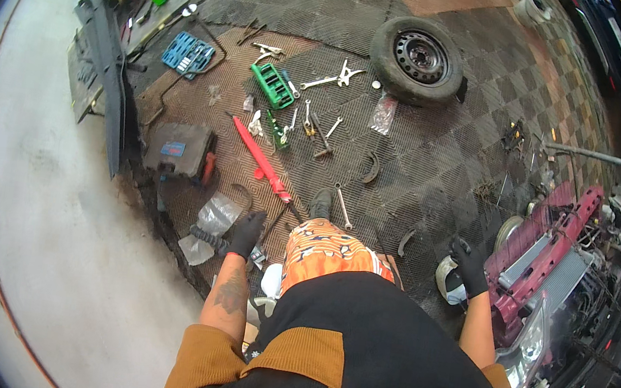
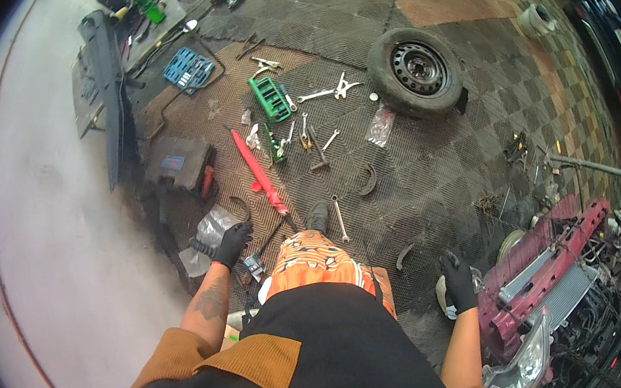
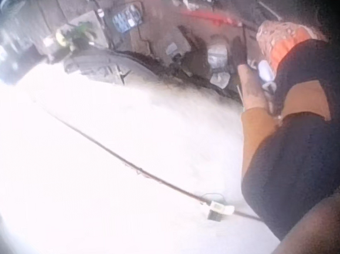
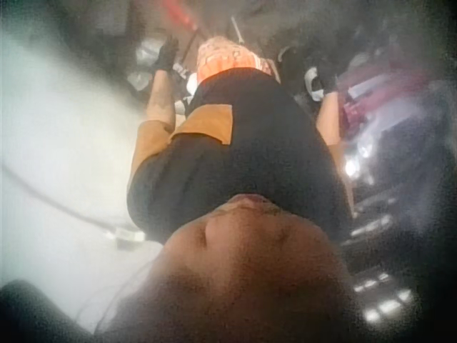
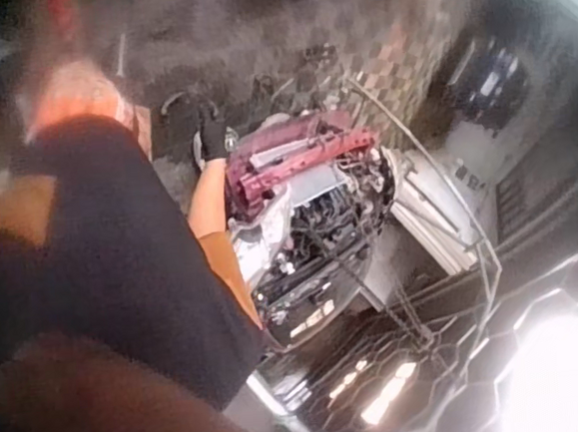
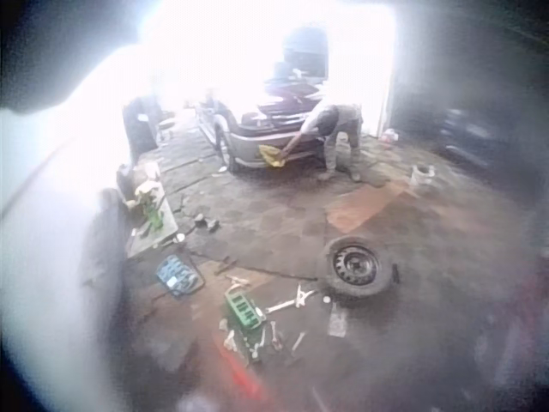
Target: The person walks through a cluttered garage and sits on the floor to work on a detached wheel hub. Using pliers and a screwdriver, they manipulate a small metal clip on the hub assembly.
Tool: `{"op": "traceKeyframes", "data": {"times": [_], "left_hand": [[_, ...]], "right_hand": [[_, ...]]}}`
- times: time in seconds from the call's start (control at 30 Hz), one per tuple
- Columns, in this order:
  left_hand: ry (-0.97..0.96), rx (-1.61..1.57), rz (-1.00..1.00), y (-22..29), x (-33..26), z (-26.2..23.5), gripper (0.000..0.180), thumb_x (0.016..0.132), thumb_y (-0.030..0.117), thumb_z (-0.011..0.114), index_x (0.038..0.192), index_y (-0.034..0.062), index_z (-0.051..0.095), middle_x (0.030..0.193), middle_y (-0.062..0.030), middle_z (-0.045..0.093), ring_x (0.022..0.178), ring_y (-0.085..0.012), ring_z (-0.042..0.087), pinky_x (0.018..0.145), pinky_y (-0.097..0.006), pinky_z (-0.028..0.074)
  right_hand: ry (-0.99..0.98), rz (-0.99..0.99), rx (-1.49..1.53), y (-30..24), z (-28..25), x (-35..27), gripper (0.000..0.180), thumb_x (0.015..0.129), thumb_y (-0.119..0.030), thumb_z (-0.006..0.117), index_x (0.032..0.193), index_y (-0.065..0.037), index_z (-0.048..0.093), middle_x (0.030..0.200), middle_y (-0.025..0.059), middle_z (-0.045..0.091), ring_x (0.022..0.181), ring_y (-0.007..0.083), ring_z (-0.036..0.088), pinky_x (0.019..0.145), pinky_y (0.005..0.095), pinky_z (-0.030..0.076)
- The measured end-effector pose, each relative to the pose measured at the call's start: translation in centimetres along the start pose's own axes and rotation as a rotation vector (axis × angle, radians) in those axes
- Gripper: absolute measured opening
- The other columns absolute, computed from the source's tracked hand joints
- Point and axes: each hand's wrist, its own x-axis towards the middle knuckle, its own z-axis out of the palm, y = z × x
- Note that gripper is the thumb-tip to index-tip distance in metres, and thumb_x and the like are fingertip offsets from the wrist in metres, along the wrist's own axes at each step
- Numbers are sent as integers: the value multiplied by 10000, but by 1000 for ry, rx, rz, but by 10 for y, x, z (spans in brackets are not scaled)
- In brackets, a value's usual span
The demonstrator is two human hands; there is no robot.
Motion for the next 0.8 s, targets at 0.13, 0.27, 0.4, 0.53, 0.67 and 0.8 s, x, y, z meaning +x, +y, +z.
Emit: {"op": "traceKeyframes", "data": {"times": [0.13, 0.27, 0.4, 0.53, 0.67, 0.8], "left_hand": [[-18, 14, -158, 31, 22, 8, 448, 900, 382, 624, 1054, -35, 670, 863, -83, 669, 741, -177, 585, 702, -327, 467], [-104, 158, -271, 33, 25, 19, 462, 899, 413, 606, 1048, -20, 668, 866, -96, 673, 734, -180, 615, 672, -345, 478], [-280, 389, -273, 11, 59, 23, 469, 886, 416, 630, 1085, -7, 657, 869, -100, 663, 700, -197, 619, 630, -365, 479], [-171, 352, -463, 83, 70, 67, 471, 883, 421, 648, 1097, 3, 651, 888, -117, 649, 634, -204, 589, 552, -349, 457], [-268, 424, -218, 168, 117, 133, 481, 897, 429, 621, 1109, 1, 664, 799, -95, 642, 681, -175, 585, 626, -318, 467], [-219, 509, 303, 228, 188, 181, 424, 916, 362, 615, 1068, -28, 681, 852, -78, 674, 727, -148, 577, 664, -312, 464]], "right_hand": [[-34, -111, -408, 36, -10, -31, 332, 960, -309, 576, 1086, -12, 654, 973, 64, 663, 836, 158, 619, 723, 313, 498], [135, 421, 108, 87, 3, -89, 357, 939, -320, 567, 1075, -3, 663, 983, 106, 674, 900, 229, 642, 797, 363, 512], [236, 746, 408, 172, 11, -140, 283, 951, -252, 557, 1148, -72, 653, 965, 96, 680, 817, 204, 647, 696, 345, 518], [232, 709, 659, 181, 63, -166, 208, 960, -237, 546, 1082, -103, 648, 883, 83, 658, 728, 194, 634, 607, 347, 500], [143, 621, 503, 181, 62, -102, 220, 969, -269, 534, 1060, -101, 643, 880, 79, 652, 733, 189, 630, 612, 343, 494], [20, 489, 295, 191, 23, -1, 241, 978, -301, 521, 1037, -99, 639, 877, 76, 646, 737, 185, 627, 618, 339, 488]]}}
